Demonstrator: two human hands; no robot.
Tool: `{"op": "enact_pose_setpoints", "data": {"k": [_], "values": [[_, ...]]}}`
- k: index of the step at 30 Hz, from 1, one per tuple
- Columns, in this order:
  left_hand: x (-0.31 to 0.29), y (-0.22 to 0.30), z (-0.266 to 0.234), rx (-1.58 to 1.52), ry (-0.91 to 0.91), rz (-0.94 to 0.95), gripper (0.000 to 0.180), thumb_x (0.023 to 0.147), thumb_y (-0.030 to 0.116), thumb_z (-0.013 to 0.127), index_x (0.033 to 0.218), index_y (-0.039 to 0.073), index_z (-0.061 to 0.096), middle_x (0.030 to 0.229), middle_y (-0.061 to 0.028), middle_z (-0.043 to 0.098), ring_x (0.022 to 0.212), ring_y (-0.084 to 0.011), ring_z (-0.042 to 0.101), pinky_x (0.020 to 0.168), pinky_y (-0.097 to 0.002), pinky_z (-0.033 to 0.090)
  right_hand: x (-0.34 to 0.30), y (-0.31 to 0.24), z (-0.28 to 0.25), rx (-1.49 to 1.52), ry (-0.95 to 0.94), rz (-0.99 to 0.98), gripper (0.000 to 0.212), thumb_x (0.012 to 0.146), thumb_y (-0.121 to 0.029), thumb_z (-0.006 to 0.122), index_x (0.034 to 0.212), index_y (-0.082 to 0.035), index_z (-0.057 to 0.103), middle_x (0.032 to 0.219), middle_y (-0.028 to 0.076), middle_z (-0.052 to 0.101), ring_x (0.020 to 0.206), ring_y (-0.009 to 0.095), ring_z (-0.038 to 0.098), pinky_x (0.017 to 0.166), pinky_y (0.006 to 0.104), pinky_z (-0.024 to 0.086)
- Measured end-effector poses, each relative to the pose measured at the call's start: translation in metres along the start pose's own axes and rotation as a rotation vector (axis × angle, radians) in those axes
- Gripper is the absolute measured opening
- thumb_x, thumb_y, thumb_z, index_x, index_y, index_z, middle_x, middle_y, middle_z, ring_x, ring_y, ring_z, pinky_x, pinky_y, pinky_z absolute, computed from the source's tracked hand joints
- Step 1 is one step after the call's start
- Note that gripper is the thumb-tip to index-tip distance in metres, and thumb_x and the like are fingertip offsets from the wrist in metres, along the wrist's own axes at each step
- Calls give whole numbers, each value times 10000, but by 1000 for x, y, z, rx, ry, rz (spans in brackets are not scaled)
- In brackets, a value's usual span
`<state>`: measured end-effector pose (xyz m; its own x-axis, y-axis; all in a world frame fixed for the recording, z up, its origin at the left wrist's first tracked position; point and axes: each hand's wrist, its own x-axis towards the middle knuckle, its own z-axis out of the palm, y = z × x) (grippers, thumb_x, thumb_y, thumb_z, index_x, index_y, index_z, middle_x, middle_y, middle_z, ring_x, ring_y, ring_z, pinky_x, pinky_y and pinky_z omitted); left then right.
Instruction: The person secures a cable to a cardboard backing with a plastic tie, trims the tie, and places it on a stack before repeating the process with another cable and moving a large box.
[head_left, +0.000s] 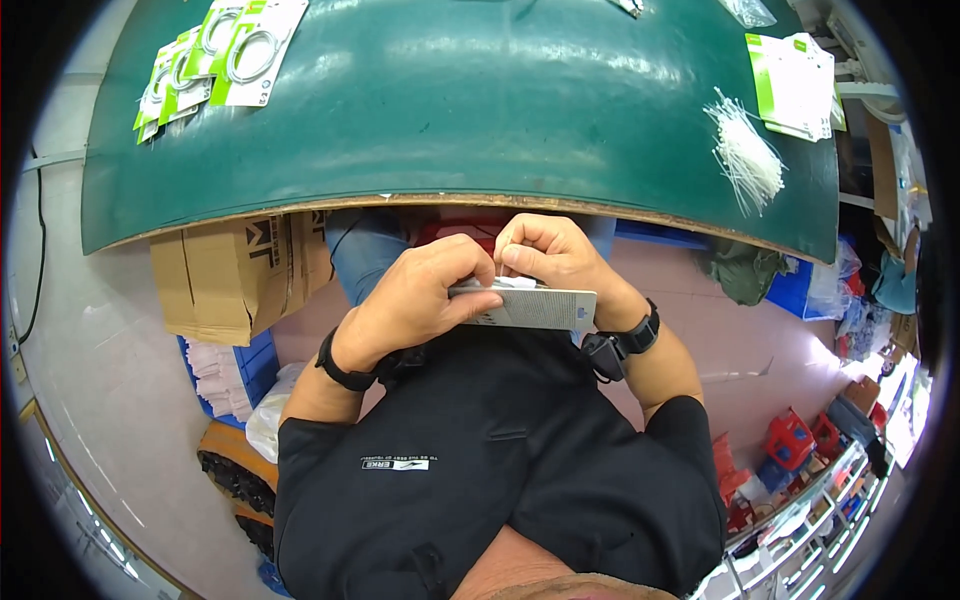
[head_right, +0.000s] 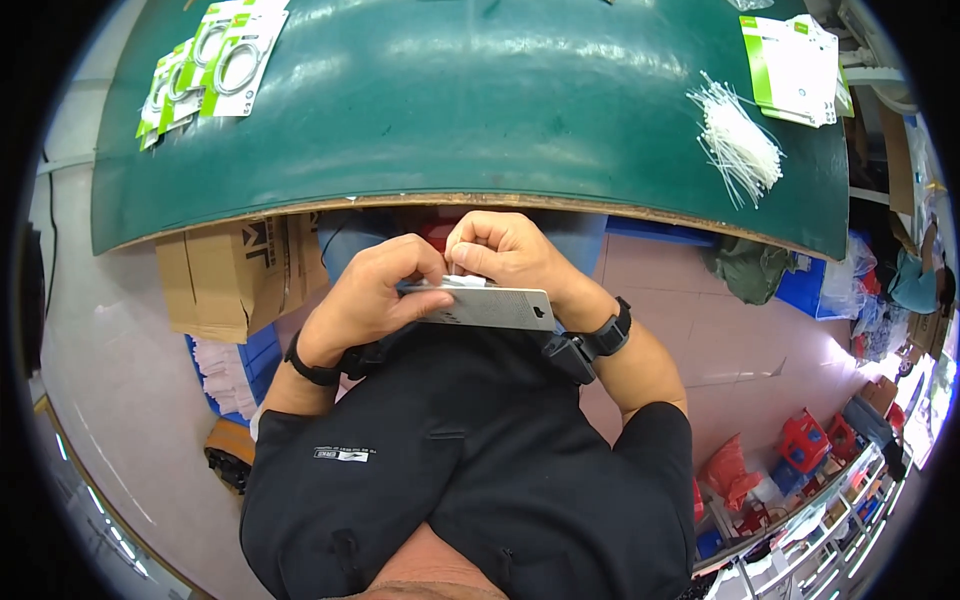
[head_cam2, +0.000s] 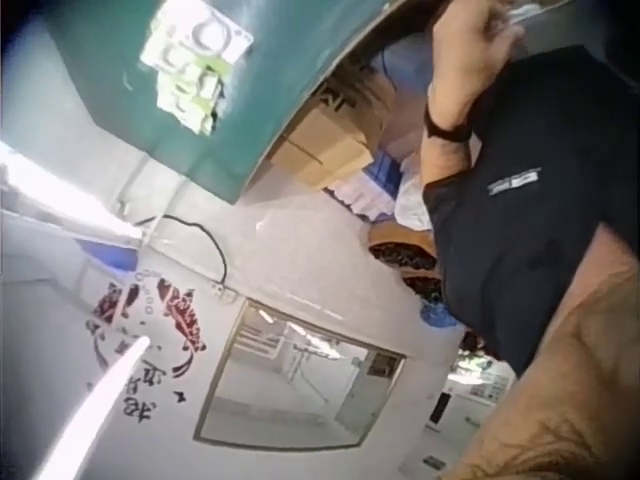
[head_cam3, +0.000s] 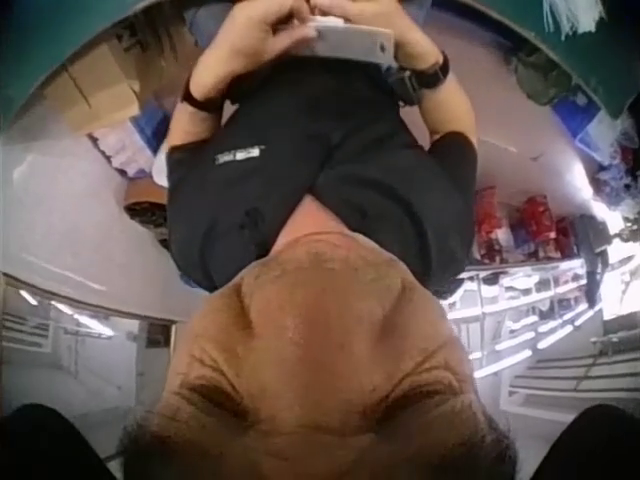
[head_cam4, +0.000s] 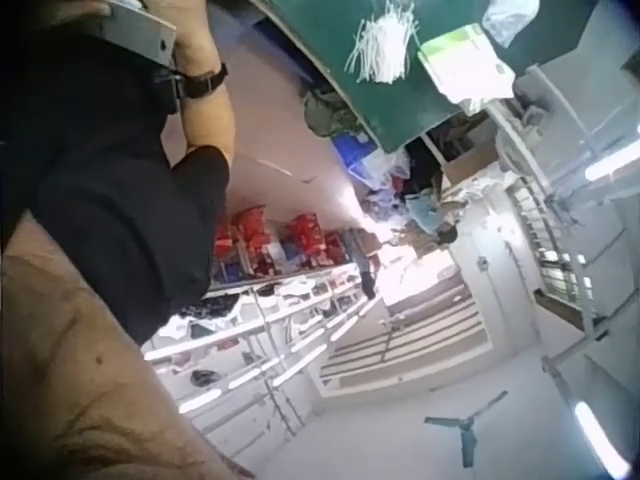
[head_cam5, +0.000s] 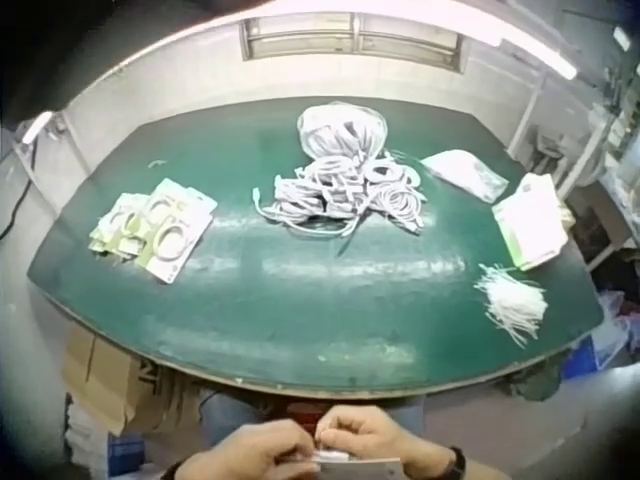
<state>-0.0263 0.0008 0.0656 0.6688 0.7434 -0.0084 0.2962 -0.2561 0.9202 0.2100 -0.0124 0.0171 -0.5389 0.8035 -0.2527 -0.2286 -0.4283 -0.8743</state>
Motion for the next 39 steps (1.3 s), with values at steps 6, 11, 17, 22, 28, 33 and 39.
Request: {"op": "enact_pose_setpoints", "data": {"k": [6,11,17,22,28,33,39], "values": [[-11,-17,24,-153,-71,-201,259,838,99,877,916,29,640,819,-56,700,736,-156,674,661,-289,529,-12,27,-1,115,96,70,131,1047,-119,620,965,-23,659,896,27,687,812,77,621,735,246,521],[-9,-25,26,-227,-103,-251,274,839,124,890,923,35,644,778,-32,696,694,-112,655,631,-271,513,-18,34,-1,157,158,82,134,1049,-124,619,962,-29,655,907,31,693,801,77,631,729,244,531],[-2,-26,28,-237,-157,-280,267,843,126,893,913,48,647,762,-10,679,684,-74,629,610,-252,499,-22,44,-4,185,195,52,146,1055,-138,621,959,-32,648,915,30,693,780,71,628,712,234,530],[1,-28,29,-250,-189,-299,272,842,129,896,906,49,644,759,-1,669,683,-58,618,607,-242,492,-22,50,-5,196,205,-12,157,1059,-167,630,965,-42,643,917,34,692,766,71,625,691,226,523],[2,-28,31,-237,-168,-260,281,837,134,901,899,45,642,745,4,660,672,-57,615,602,-241,489,-22,49,-1,260,240,-23,175,1063,-212,640,983,-56,636,923,43,690,743,75,625,667,214,517],[4,-28,33,-198,-166,-242,274,833,132,896,889,44,643,740,-5,667,670,-70,632,603,-247,496,-23,51,-3,284,239,-17,180,1062,-216,641,979,-57,632,927,48,688,730,74,622,653,217,519],[4,-26,36,-187,-148,-230,292,796,171,884,874,51,629,726,-70,659,629,-183,635,585,-327,486,-25,55,-4,310,257,-37,185,1060,-225,645,991,-54,627,935,68,685,714,75,615,644,218,523]]}}
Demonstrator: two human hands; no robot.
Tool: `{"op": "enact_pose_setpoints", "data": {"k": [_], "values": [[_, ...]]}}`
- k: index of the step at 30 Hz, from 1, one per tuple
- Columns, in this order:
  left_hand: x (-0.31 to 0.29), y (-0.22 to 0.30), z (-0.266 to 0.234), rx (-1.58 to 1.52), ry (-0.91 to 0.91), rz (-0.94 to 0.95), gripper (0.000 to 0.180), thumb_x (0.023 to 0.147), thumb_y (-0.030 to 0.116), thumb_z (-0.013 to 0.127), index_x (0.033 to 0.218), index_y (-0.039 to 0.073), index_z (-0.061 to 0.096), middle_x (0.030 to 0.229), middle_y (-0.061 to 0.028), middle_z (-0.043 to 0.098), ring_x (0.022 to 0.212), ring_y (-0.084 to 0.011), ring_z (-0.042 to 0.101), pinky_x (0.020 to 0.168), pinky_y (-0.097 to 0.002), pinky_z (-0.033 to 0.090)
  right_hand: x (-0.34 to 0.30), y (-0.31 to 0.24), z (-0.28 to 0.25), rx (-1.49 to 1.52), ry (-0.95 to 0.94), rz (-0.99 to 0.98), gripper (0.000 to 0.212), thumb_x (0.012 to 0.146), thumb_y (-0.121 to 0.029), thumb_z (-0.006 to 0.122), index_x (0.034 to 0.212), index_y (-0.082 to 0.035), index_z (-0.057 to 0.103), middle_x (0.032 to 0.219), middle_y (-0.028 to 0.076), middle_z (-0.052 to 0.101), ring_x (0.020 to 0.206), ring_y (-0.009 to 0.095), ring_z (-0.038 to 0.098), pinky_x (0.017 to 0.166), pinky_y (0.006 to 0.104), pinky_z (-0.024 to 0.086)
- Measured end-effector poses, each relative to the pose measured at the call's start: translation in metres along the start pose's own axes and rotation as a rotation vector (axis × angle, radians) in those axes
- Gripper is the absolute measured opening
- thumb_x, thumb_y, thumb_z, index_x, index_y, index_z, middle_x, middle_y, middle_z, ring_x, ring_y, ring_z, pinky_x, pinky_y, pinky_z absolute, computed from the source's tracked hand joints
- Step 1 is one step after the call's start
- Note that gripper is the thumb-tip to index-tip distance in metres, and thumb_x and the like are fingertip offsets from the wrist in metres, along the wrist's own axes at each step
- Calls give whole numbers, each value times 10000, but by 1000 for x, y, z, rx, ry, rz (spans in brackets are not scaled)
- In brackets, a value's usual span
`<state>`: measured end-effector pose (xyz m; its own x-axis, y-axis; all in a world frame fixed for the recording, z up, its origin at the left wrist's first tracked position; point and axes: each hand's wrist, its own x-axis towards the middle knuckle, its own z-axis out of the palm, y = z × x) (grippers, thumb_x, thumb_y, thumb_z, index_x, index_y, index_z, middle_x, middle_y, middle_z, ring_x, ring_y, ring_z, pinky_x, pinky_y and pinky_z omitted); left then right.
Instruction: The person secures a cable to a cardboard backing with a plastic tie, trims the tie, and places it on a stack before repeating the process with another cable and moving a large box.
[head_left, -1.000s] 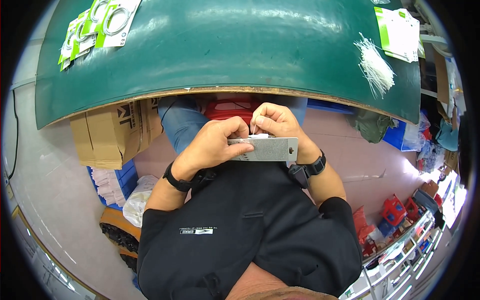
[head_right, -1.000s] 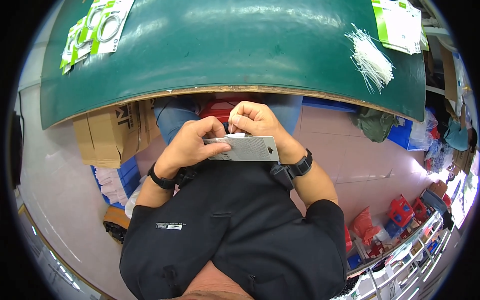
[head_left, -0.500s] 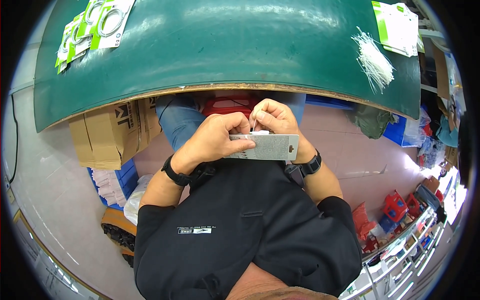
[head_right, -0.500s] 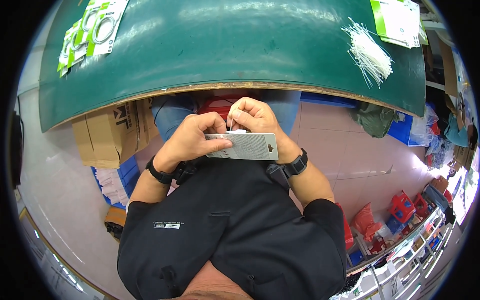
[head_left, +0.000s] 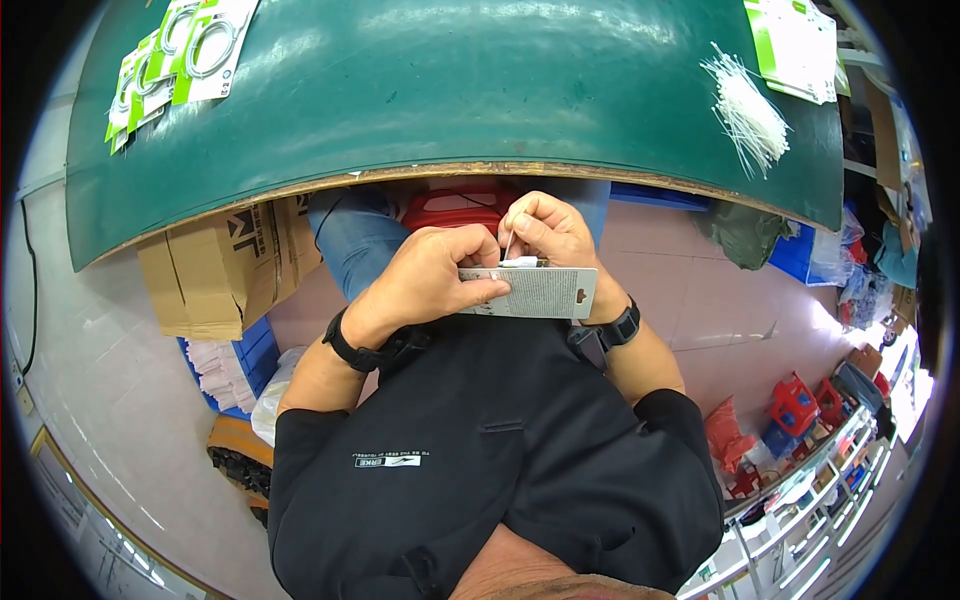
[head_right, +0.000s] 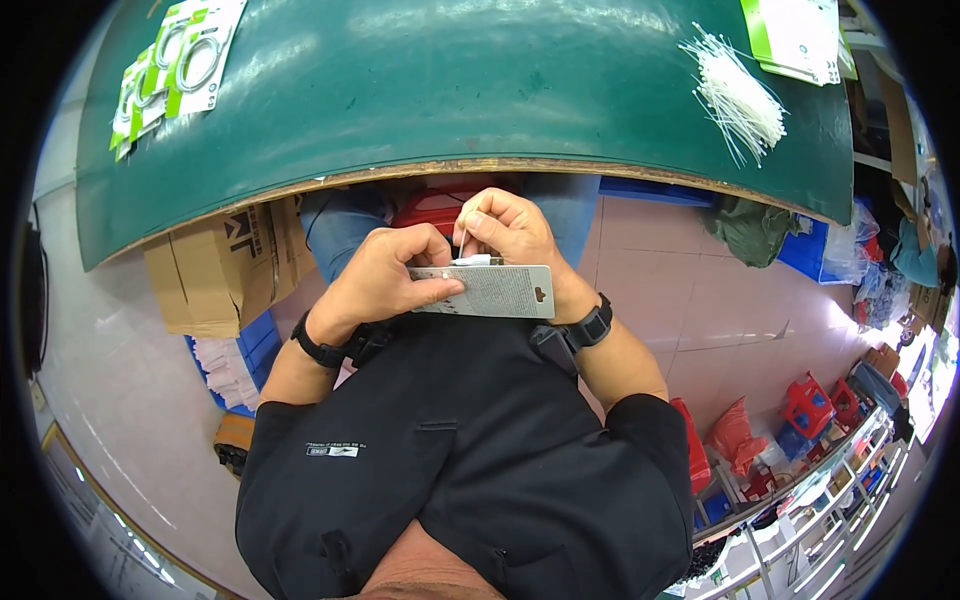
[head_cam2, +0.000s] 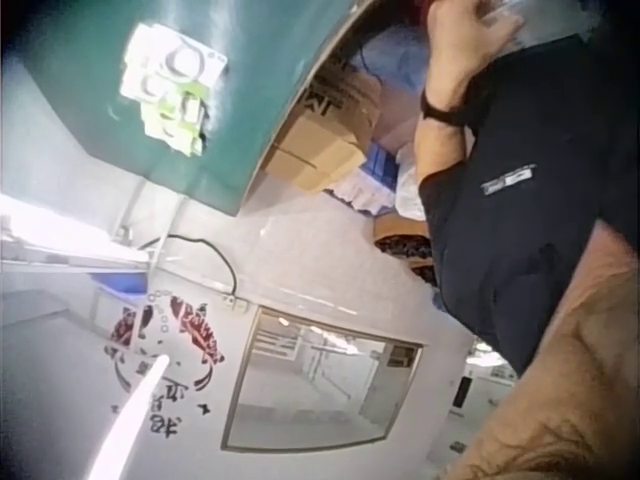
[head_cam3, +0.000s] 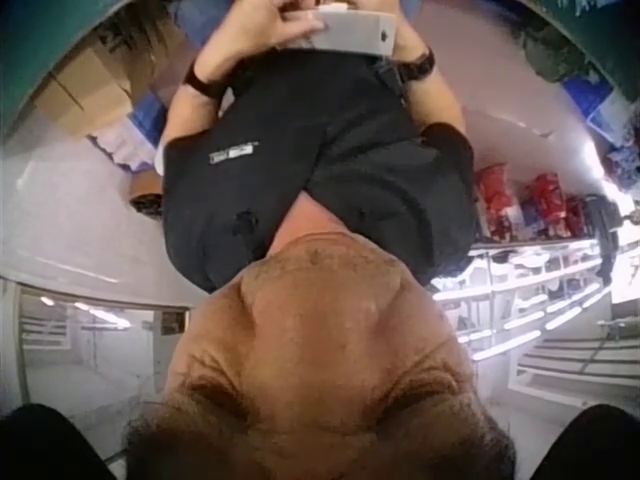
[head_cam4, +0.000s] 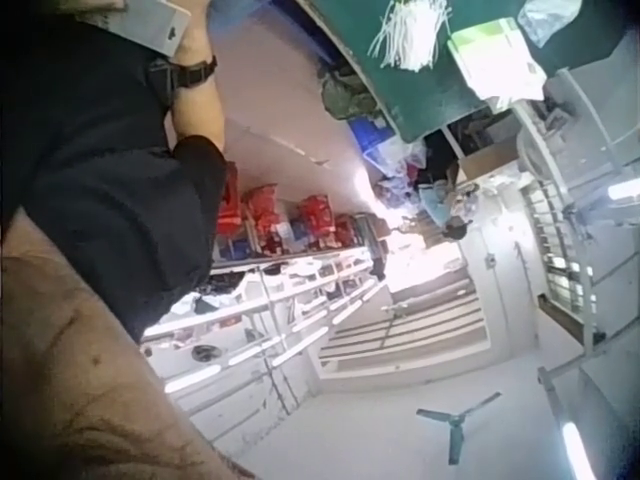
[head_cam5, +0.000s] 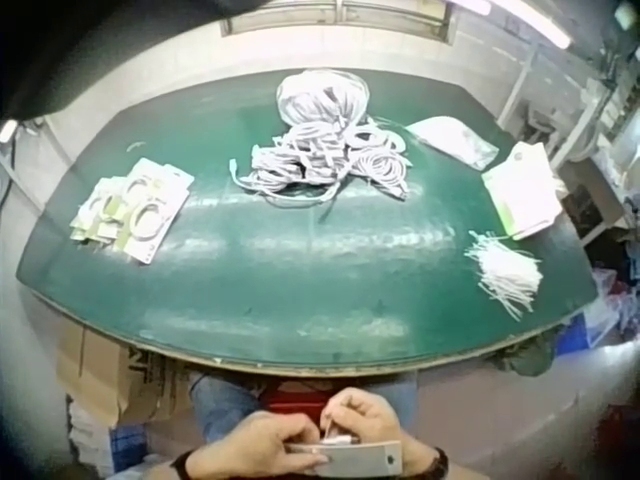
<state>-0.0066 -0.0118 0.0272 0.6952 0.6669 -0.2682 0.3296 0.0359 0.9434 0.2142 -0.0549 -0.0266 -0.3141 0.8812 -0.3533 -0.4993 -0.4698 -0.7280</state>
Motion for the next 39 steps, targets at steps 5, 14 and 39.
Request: {"op": "enact_pose_setpoints", "data": {"k": [5,14,39], "values": [[0,0,2,46,10,40,302,790,188,888,878,58,631,745,-80,676,642,-234,661,587,-345,494,-3,2,-1,26,6,-32,168,1075,-181,610,974,-47,620,927,63,688,718,75,629,632,221,519],[1,1,3,119,0,116,276,792,126,896,878,49,646,729,-50,671,627,-157,646,579,-291,497,-4,9,-4,96,-25,-94,166,1075,-183,617,989,-41,611,954,87,690,712,90,637,641,230,533],[1,7,8,224,-17,195,304,784,158,899,846,83,611,705,-73,663,603,-270,675,530,-346,488,-11,9,-4,172,-167,-213,201,1063,-213,638,1005,-23,612,949,139,673,686,131,630,668,262,536]]}}
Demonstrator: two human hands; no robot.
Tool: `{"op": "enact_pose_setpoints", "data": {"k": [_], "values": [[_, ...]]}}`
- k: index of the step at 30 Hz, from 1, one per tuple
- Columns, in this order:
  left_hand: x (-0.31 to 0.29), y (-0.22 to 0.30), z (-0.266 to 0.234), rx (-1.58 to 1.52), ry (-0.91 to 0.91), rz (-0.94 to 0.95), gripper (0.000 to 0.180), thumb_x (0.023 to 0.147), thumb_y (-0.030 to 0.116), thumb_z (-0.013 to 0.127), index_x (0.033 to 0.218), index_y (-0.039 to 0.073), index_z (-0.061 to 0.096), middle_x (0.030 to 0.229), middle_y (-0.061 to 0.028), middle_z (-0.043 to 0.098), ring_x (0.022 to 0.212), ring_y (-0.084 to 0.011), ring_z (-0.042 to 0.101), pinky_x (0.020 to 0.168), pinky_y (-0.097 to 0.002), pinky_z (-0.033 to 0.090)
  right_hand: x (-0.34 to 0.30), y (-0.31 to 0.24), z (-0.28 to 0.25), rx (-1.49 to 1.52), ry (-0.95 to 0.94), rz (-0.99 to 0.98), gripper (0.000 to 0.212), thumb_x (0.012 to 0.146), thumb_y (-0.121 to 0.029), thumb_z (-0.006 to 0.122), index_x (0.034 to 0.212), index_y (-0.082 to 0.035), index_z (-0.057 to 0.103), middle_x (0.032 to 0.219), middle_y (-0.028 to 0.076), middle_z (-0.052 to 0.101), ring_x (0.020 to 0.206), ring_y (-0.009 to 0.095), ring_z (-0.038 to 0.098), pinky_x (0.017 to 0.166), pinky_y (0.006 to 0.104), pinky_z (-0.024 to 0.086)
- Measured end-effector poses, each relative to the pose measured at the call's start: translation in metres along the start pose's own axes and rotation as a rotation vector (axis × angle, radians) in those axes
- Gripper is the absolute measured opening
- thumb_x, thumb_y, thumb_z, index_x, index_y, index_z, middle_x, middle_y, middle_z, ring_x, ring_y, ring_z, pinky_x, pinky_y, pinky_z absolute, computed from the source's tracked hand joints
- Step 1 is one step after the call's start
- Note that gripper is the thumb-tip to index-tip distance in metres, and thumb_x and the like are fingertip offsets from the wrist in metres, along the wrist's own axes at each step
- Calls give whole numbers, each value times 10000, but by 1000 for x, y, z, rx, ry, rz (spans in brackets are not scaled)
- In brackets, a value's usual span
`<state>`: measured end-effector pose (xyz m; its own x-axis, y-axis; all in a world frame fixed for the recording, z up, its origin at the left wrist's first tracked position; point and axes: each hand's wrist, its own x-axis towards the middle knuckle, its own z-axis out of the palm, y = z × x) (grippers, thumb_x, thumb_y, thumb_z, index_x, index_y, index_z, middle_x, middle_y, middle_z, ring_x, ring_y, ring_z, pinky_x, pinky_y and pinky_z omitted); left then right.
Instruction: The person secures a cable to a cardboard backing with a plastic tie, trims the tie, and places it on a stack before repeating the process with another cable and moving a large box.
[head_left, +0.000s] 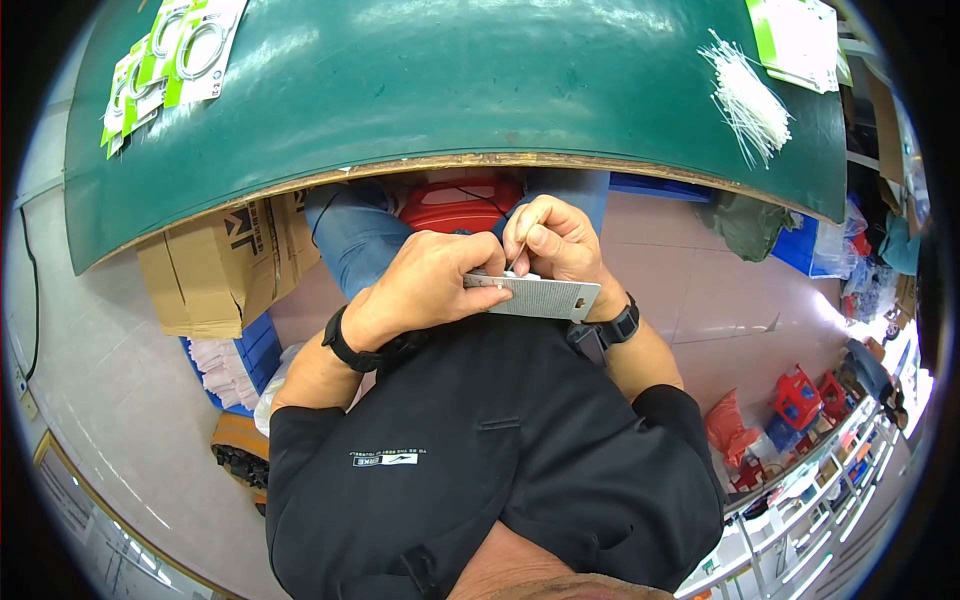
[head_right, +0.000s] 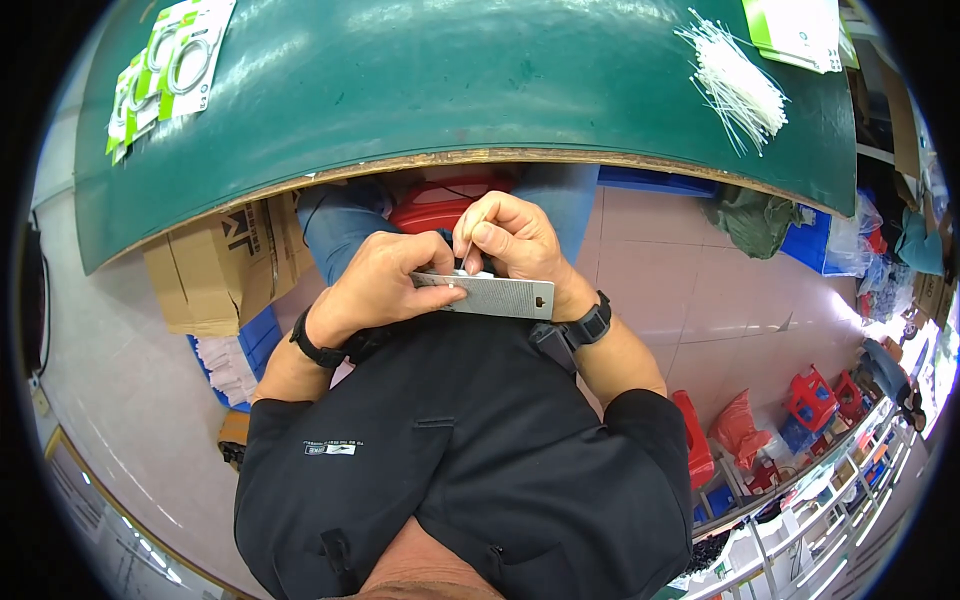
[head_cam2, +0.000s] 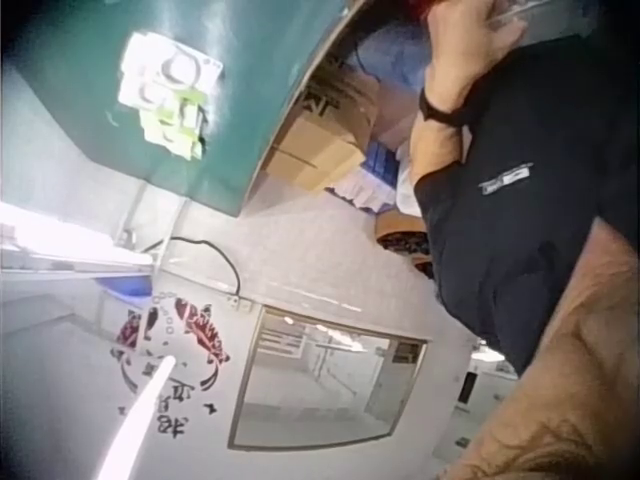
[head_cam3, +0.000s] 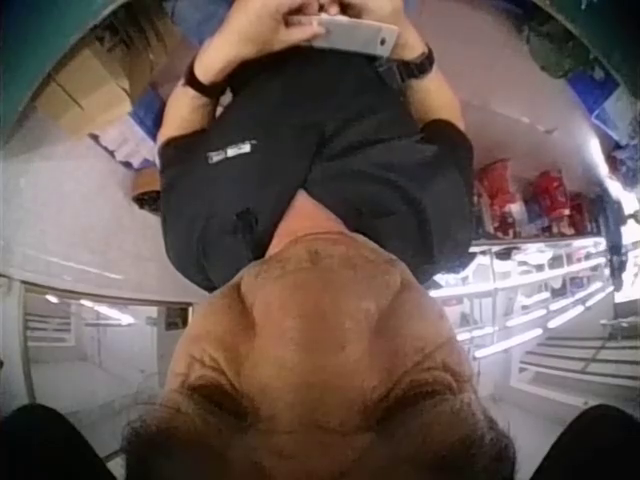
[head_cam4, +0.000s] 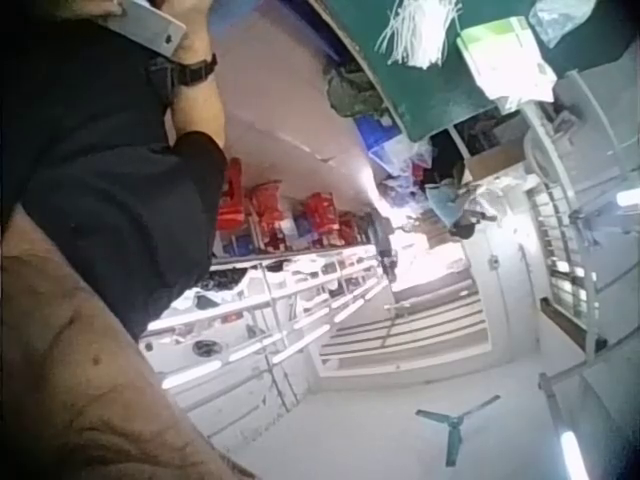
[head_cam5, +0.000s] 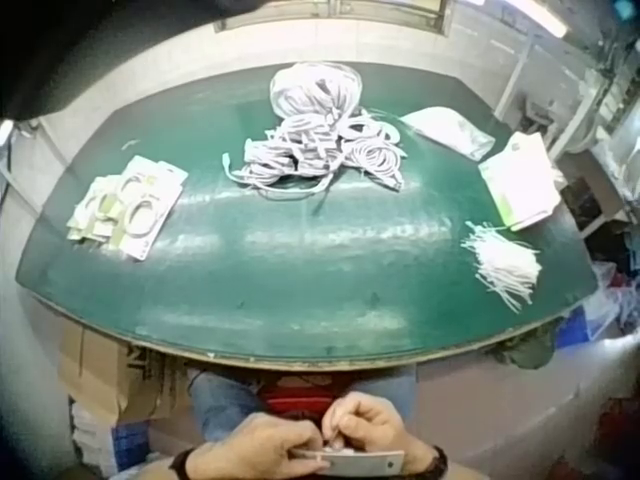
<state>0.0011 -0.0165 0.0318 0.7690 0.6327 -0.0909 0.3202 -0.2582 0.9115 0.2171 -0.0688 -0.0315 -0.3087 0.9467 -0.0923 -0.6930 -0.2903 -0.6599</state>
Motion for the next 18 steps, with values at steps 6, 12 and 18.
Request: {"op": "enact_pose_setpoints", "data": {"k": [6,12,18], "values": [[-1,0,2,1,19,-29,312,788,152,894,848,78,597,710,-79,660,622,-281,679,542,-356,489,1,0,0,-5,-57,-31,203,1061,-217,641,1004,-24,612,954,139,666,718,142,615,691,277,531],[0,8,0,76,25,-35,310,797,150,885,848,73,589,707,-83,649,629,-298,671,557,-366,489,-1,-1,-1,0,-59,-17,206,1061,-220,642,1001,-25,611,955,139,664,726,144,603,701,283,527],[1,3,0,22,-2,-54,309,798,155,883,843,74,588,706,-84,646,625,-301,663,557,-369,483,-2,-1,0,-1,-53,-8,208,1062,-222,642,998,-27,608,940,136,661,715,143,594,702,283,523]]}}
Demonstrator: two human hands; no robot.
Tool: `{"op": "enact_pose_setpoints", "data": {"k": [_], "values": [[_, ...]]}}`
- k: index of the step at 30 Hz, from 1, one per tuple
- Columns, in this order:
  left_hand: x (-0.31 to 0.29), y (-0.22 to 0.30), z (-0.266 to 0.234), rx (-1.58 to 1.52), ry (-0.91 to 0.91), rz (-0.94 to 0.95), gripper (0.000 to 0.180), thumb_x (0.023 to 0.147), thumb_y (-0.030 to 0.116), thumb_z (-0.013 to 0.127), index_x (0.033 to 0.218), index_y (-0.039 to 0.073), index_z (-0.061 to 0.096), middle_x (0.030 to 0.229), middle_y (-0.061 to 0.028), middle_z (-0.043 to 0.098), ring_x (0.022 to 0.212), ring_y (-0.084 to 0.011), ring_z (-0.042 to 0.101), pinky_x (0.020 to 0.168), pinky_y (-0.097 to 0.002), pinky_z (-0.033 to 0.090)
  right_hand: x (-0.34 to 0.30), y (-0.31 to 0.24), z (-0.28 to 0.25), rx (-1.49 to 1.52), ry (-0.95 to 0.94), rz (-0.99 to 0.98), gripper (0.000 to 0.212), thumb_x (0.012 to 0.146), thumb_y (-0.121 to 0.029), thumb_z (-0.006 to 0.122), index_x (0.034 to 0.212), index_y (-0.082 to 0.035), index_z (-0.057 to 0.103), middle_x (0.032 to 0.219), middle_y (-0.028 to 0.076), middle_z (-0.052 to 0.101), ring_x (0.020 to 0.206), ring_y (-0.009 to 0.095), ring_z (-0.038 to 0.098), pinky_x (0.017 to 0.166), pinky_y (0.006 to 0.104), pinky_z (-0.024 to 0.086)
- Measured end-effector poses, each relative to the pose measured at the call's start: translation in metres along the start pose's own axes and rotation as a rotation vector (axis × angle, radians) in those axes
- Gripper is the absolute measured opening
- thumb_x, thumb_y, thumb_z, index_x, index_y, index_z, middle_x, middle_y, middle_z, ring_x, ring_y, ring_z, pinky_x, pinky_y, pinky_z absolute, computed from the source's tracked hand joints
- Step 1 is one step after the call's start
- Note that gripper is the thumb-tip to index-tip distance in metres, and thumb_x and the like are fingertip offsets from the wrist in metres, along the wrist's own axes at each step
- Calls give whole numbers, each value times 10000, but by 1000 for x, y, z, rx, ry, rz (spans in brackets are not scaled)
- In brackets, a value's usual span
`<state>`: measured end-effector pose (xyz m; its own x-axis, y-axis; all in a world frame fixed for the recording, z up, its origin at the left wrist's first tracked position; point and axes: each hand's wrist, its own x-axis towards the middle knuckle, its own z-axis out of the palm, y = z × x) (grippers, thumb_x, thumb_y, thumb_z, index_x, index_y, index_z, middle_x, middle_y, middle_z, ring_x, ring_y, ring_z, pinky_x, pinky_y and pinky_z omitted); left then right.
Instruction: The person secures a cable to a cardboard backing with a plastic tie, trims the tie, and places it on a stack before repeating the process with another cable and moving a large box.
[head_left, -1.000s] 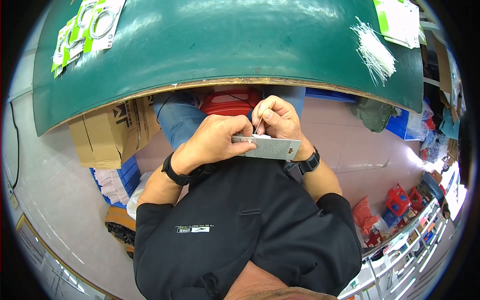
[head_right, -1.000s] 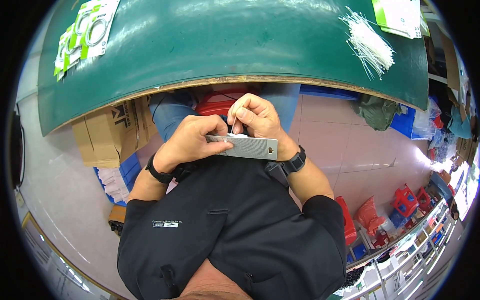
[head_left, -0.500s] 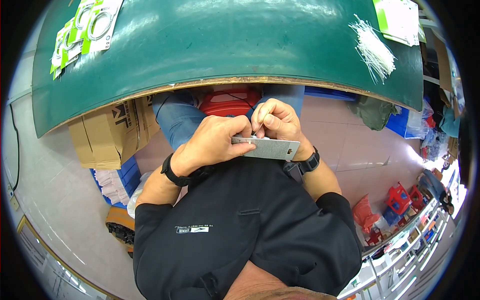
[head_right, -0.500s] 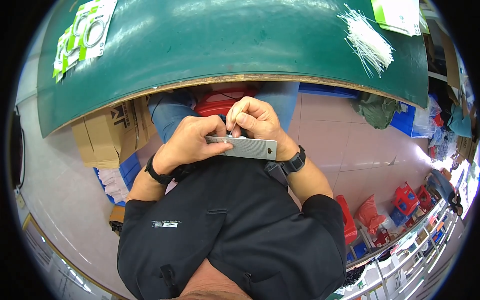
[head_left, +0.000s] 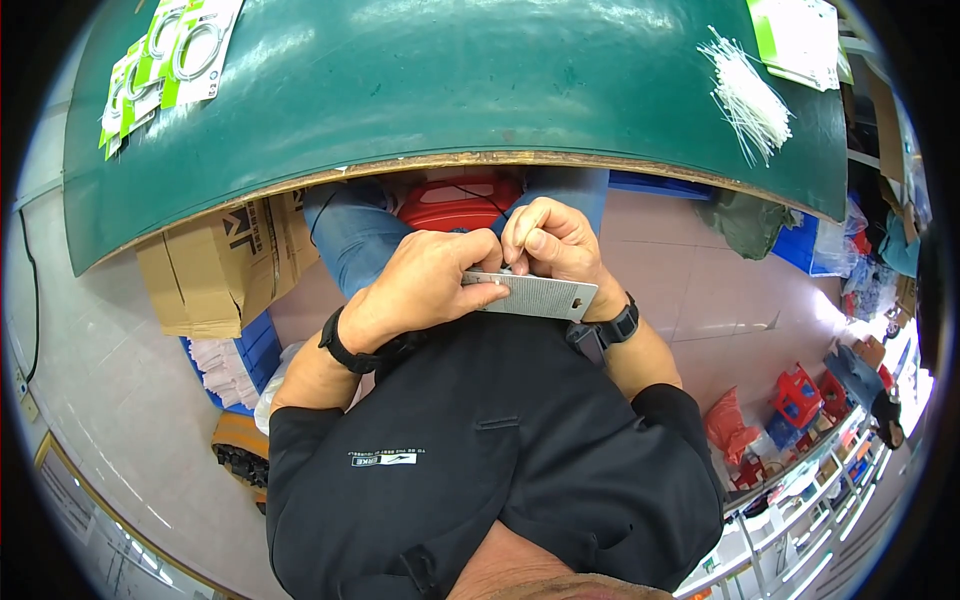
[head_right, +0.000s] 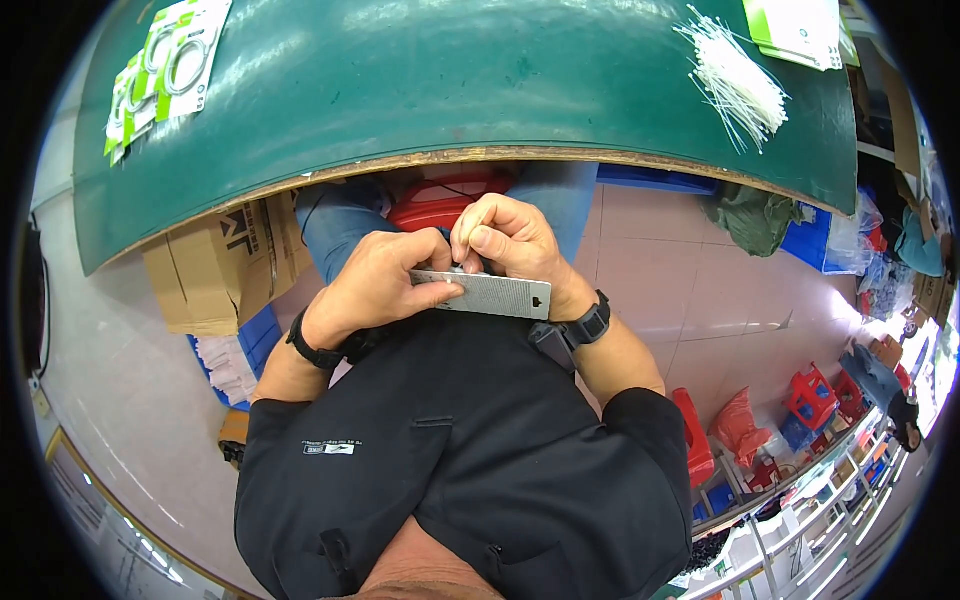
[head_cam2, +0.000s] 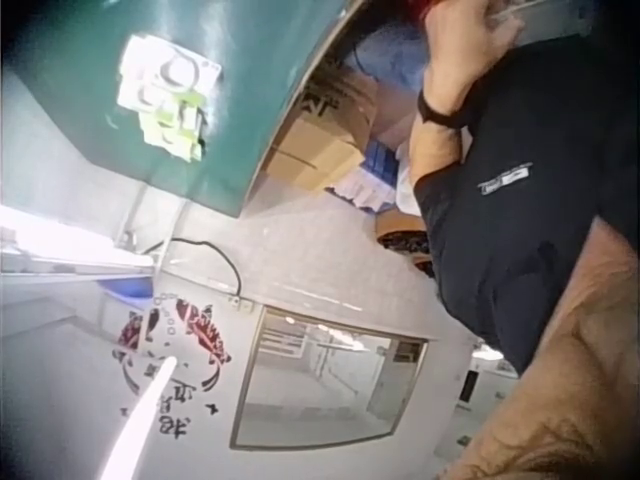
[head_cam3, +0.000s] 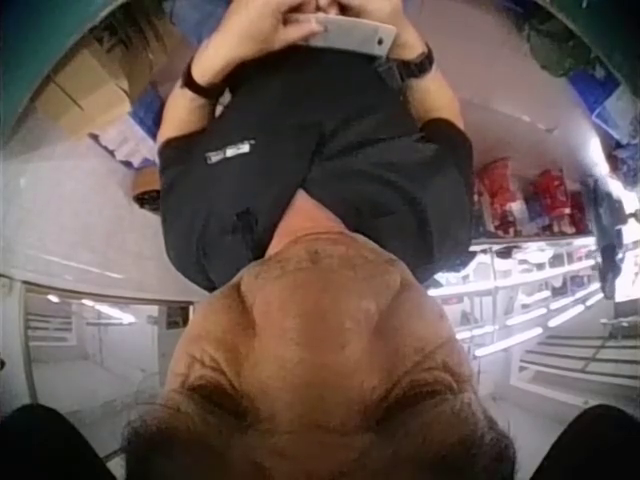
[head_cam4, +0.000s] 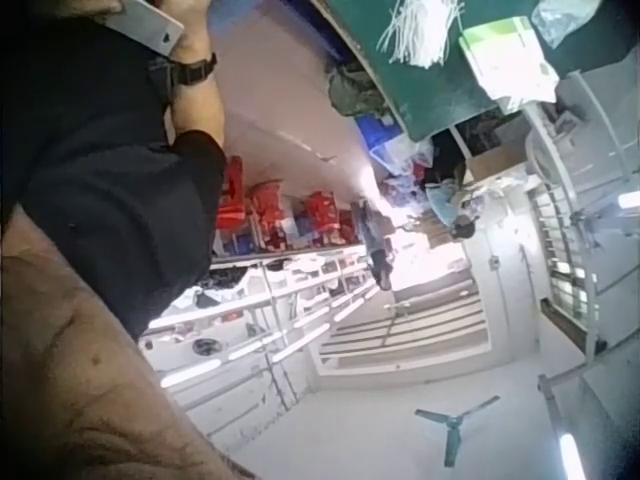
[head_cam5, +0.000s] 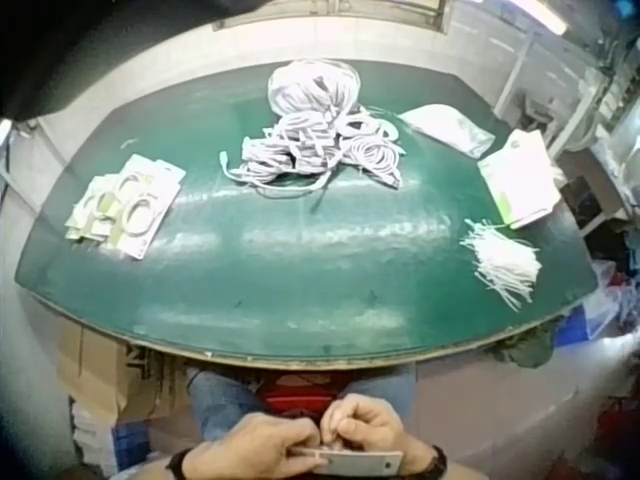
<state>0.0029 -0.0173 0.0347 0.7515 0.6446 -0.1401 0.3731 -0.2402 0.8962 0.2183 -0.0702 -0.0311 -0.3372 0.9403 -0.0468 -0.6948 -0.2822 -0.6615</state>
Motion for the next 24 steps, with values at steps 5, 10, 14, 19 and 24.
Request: {"op": "enact_pose_setpoints", "data": {"k": [5,10,14,19,24], "values": [[-1,-3,0,-26,-24,-13,310,796,157,886,840,74,590,697,-80,644,613,-291,661,546,-365,477,0,0,1,1,26,2,199,1073,-217,636,1012,-28,613,967,106,700,741,111,635,688,251,518],[-1,-7,3,-20,-7,4,307,797,162,888,840,76,596,688,-74,643,602,-280,658,537,-361,473,-1,-1,-1,-14,104,75,210,1081,-227,626,1022,-27,601,977,119,700,705,100,642,650,230,521],[-1,-7,3,-11,-6,14,303,797,168,891,840,80,604,686,-72,645,595,-274,656,532,-359,470,0,2,0,-20,122,61,242,1082,-253,622,1022,-22,587,973,145,683,666,99,642,613,225,531],[0,-6,3,-3,-9,26,305,794,175,896,841,83,610,690,-72,654,595,-271,664,527,-354,474,0,2,0,-2,119,62,242,1083,-254,622,1022,-23,585,974,144,686,664,98,641,612,228,531],[0,-5,3,10,-21,36,304,794,183,901,839,87,616,693,-69,662,597,-271,675,525,-354,486,-2,-1,-5,-54,97,99,191,1089,-225,613,1041,-41,601,992,97,708,722,104,655,653,238,534]]}}
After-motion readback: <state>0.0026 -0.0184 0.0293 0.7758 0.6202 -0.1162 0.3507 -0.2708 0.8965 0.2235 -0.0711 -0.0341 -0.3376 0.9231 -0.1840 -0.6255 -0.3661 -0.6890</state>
